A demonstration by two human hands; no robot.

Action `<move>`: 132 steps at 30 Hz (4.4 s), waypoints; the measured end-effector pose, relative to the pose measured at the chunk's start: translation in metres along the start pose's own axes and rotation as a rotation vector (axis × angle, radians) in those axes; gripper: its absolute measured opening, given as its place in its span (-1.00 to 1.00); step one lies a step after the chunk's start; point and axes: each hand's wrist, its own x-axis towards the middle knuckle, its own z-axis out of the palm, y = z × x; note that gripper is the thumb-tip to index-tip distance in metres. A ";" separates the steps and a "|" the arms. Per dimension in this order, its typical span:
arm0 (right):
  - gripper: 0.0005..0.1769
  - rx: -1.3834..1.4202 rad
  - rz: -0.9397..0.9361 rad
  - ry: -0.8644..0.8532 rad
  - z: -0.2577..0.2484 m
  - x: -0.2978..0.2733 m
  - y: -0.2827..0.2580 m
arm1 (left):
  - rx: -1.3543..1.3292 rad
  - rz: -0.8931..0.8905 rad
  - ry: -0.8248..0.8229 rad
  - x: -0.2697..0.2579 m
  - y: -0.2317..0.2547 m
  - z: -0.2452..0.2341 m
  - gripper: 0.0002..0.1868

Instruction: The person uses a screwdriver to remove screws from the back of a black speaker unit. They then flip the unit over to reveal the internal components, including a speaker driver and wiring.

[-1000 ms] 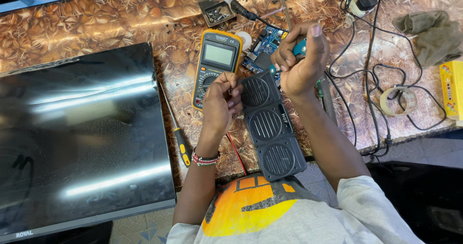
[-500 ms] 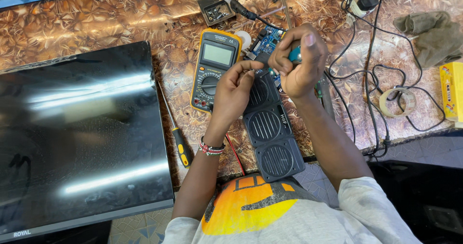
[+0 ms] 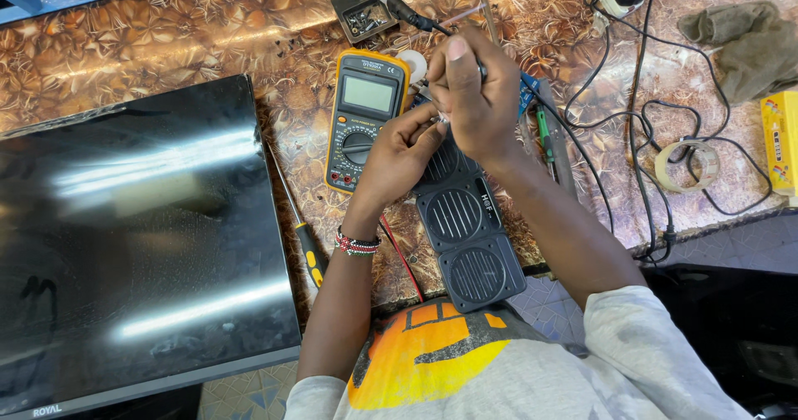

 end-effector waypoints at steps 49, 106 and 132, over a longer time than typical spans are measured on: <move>-0.22 0.236 0.105 0.116 -0.012 -0.016 0.033 | -0.198 0.139 0.295 0.007 -0.011 0.021 -0.66; -0.48 0.044 -0.034 0.136 -0.013 -0.020 0.008 | 0.513 0.185 0.256 0.004 -0.015 0.022 -0.69; -0.47 0.382 -0.035 0.283 0.000 0.003 -0.039 | 0.608 0.097 0.280 0.001 -0.022 0.015 -0.93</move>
